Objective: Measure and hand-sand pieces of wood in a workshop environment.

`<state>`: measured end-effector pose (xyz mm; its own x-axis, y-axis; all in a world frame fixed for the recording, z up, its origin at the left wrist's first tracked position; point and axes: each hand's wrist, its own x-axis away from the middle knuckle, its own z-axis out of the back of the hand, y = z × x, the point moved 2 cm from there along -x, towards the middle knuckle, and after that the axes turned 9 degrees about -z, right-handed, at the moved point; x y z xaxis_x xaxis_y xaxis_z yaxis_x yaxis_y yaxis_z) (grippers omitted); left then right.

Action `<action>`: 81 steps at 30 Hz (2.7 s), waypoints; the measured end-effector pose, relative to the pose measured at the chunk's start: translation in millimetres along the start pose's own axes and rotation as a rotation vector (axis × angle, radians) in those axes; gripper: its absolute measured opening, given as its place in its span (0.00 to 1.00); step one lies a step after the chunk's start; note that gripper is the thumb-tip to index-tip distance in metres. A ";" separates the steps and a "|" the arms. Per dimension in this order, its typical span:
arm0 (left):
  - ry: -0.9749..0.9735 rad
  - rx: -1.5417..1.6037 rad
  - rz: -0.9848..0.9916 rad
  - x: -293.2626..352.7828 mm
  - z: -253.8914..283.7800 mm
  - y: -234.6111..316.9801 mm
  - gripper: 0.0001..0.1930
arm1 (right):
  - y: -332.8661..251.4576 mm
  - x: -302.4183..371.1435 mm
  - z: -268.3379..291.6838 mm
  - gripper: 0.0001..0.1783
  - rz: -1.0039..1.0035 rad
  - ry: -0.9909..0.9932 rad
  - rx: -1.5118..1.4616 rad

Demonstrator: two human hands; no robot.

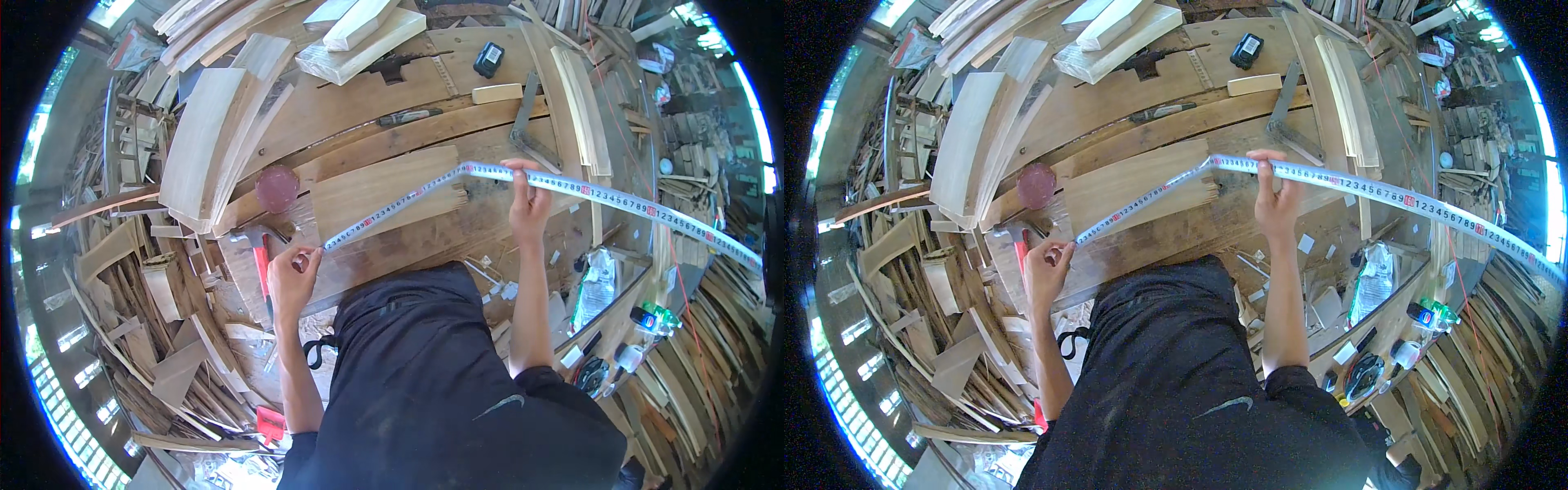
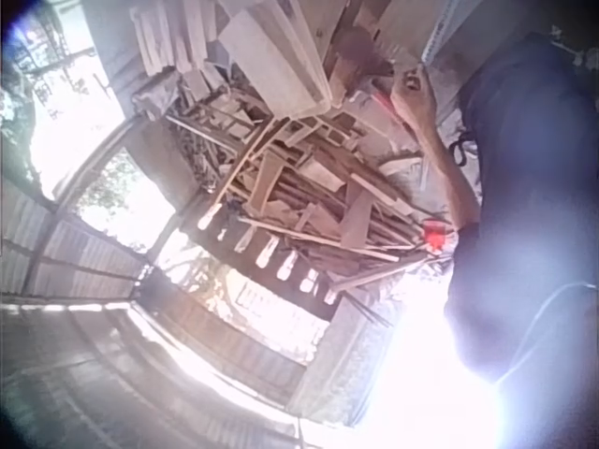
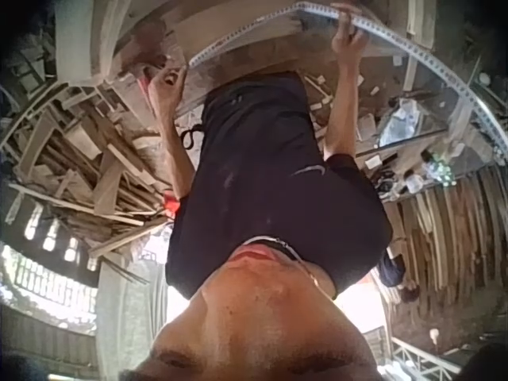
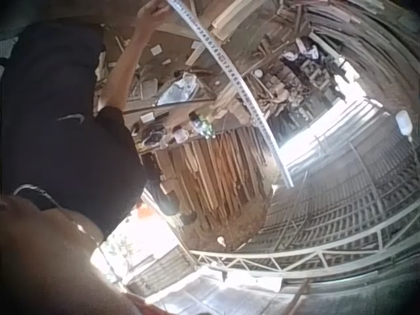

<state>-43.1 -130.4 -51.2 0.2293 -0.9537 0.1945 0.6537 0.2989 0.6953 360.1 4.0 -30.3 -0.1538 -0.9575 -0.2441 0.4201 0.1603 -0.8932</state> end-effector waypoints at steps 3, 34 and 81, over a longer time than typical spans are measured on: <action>0.017 0.005 -0.001 1.5 -3.7 -4.6 0.13 | -12.5 -13.9 -11.3 0.08 -0.016 -0.044 0.102; 0.081 -0.057 -0.286 11.4 -15.2 3.9 0.08 | 38.1 30.5 -30.1 0.11 -0.022 -0.019 -0.064; 0.232 -0.073 -0.374 6.3 -22.4 -10.9 0.07 | 50.2 72.3 -57.4 0.15 -0.087 0.145 -0.104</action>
<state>-32.5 -138.9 -73.1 0.1173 -0.9667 -0.2274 0.7698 -0.0562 0.6358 318.7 -43.4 -114.4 -0.3163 -0.9252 -0.2095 0.3063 0.1094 -0.9456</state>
